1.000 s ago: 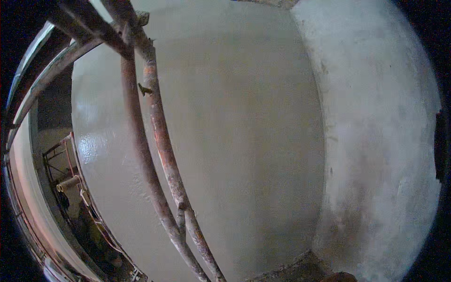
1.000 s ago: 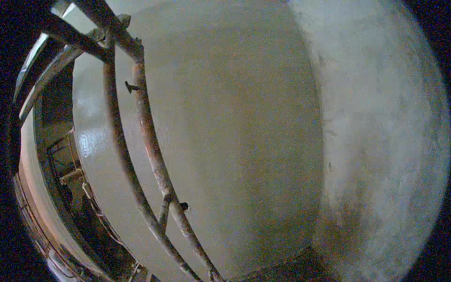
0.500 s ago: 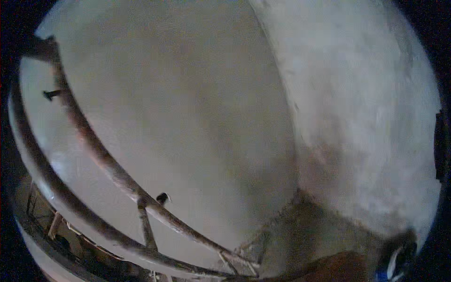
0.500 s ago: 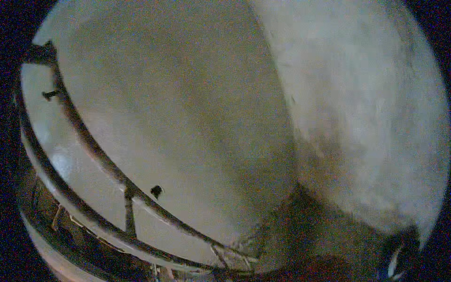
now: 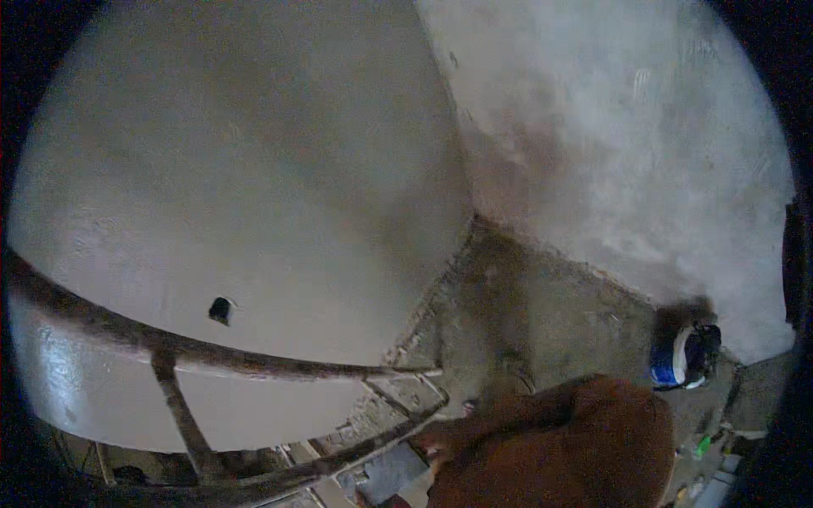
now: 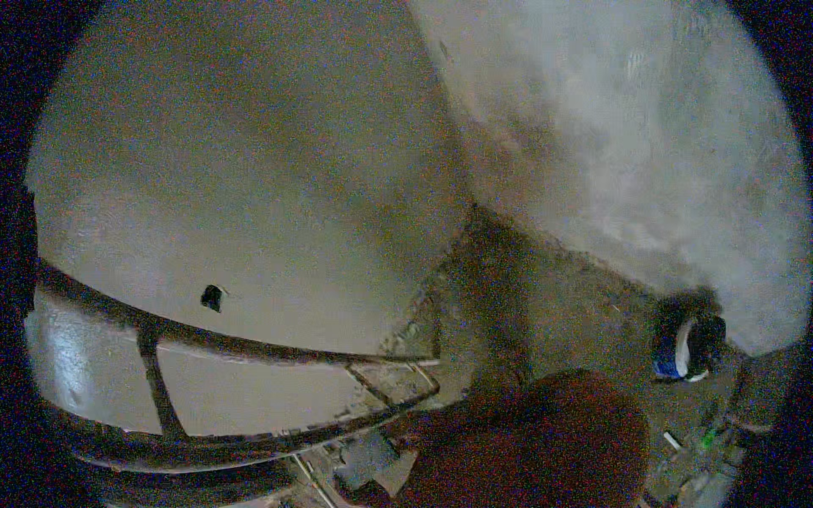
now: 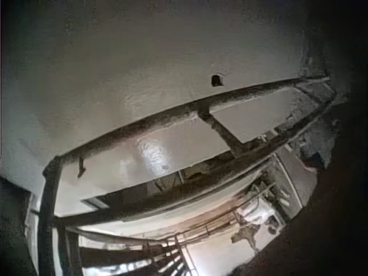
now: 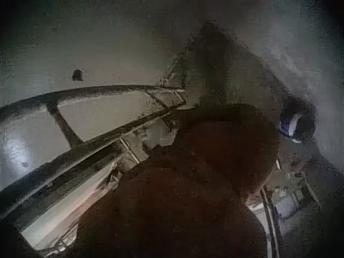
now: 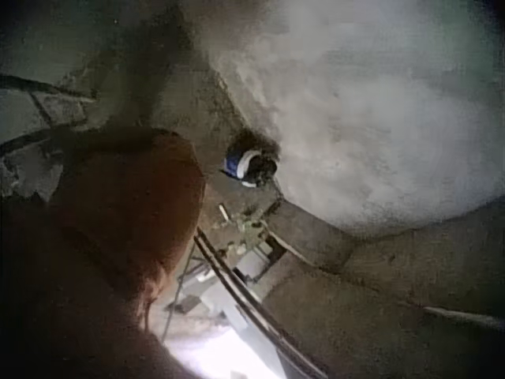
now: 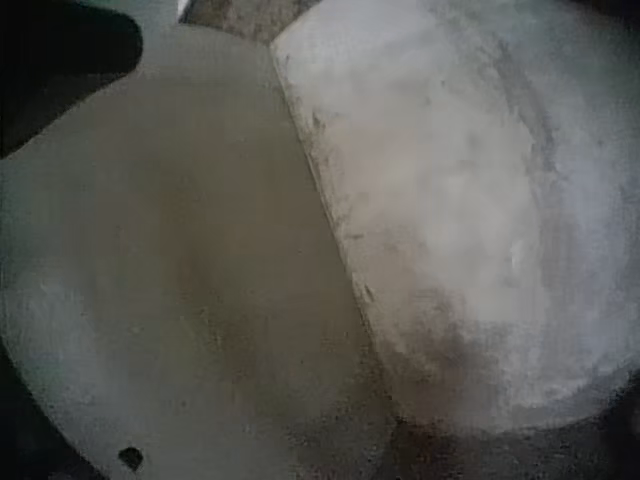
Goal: The person cleans and scrapes around an electrical box opening on a plastered wall using a small hand tool, then smooths the plaster along the corner of the wall with a trowel.
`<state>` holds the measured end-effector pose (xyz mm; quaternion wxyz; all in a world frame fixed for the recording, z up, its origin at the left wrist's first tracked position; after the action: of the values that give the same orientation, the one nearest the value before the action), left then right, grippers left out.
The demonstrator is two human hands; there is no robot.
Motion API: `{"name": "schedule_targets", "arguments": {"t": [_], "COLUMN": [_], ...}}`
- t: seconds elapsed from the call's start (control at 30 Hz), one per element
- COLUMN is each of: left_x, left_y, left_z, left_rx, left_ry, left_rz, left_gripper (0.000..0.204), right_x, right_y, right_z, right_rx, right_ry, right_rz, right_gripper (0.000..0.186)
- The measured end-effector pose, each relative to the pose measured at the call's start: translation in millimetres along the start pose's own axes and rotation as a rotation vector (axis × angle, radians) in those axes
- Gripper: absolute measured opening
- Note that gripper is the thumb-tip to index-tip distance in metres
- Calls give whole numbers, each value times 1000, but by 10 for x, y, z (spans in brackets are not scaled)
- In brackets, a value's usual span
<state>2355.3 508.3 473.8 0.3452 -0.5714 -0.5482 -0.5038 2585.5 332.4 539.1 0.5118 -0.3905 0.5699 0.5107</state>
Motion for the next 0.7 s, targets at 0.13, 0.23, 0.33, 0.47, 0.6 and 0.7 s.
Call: {"name": "schedule_targets", "arguments": {"t": [0.13, 0.23, 0.33, 0.47, 0.6, 0.7], "left_x": [-68, -232, -428, -568, -580, -408], "left_y": [417, 576, 920, 1204, 1674, 2447], "left_z": [-110, -325, -563, -1063, -1537, -1906], "left_rx": [-4, 41, 70, 118, 61, -123], "left_ry": [50, 75, 128, 244, 451, 943], "left_rz": [48, 72, 120, 262, 476, 745], "left_gripper": [46, 46, 46, 46, 46, 47], "right_x": [-86, 48, 47, -110, -286, -226], "right_y": [-228, -262, -587, -1023, -1716, -2163], "right_z": [-90, -236, -385, -626, -827, -994], "right_rx": [-23, -54, -90, -146, -77, 37], "right_ry": [-4, 48, 69, 67, 37, 46], "right_rz": [61, 104, 134, 222, 364, 467], "right_gripper": [38, 39, 41, 42, 44, 45]}}
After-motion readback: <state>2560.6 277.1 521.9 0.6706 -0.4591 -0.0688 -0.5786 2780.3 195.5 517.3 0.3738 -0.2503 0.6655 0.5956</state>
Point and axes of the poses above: each hand's wrist, its own z-axis towards the middle knuckle, its own y-axis out of the palm, x = y × z, the point moved 10 cm from there along z, towards the middle knuckle, and after that the axes turned 2 degrees about z, right-handed, at the moved point
